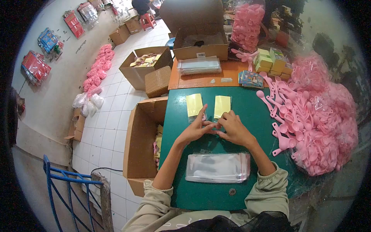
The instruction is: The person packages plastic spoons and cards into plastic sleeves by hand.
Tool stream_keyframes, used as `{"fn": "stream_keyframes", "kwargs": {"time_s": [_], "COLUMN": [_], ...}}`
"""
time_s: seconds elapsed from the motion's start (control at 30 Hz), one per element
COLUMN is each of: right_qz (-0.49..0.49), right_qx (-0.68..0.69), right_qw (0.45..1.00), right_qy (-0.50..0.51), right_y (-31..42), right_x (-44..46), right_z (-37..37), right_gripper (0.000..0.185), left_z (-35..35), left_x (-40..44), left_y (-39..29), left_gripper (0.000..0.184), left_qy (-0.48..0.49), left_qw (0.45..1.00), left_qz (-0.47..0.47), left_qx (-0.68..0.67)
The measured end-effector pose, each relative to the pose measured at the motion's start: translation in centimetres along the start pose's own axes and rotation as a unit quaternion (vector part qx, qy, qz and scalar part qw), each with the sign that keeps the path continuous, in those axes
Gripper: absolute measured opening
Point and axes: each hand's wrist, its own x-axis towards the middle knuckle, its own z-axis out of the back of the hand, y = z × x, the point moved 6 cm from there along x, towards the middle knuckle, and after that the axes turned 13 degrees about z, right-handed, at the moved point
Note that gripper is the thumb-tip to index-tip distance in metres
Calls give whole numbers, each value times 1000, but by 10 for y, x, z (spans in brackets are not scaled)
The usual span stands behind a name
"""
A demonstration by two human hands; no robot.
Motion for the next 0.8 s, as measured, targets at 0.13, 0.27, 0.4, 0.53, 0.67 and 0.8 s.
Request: {"fn": "stream_keyframes", "kwargs": {"time_s": [0.13, 0.27, 0.4, 0.53, 0.67, 0.8], "right_qz": [-22, -34, -28, 11, 62, 48], "right_qx": [14, 25, 53, 43, 9, -62], "right_qw": [1000, 999, 998, 999, 998, 997], "right_qy": [12, 9, 21, 14, 12, -9], "right_y": [-6, -9, -10, -5, 5, 7], "right_x": [-3, -4, -1, 0, 3, 1], "right_z": [0, 0, -2, 0, -1, 3], "right_gripper": [22, 18, 16, 13, 16, 21], "left_z": [-5, -9, -7, -3, 0, 4], "left_x": [1, 2, -2, 0, 2, 5], "left_y": [-5, -8, -13, -12, -7, 3], "left_gripper": [87, 92, 94, 94, 85, 73], "left_qy": [-7, -10, -26, -57, -45, -76], "left_qw": [998, 996, 995, 993, 993, 996], "left_qz": [-52, -84, -96, -105, -65, -23], "left_qx": [28, 19, 6, -15, -90, -32]}}
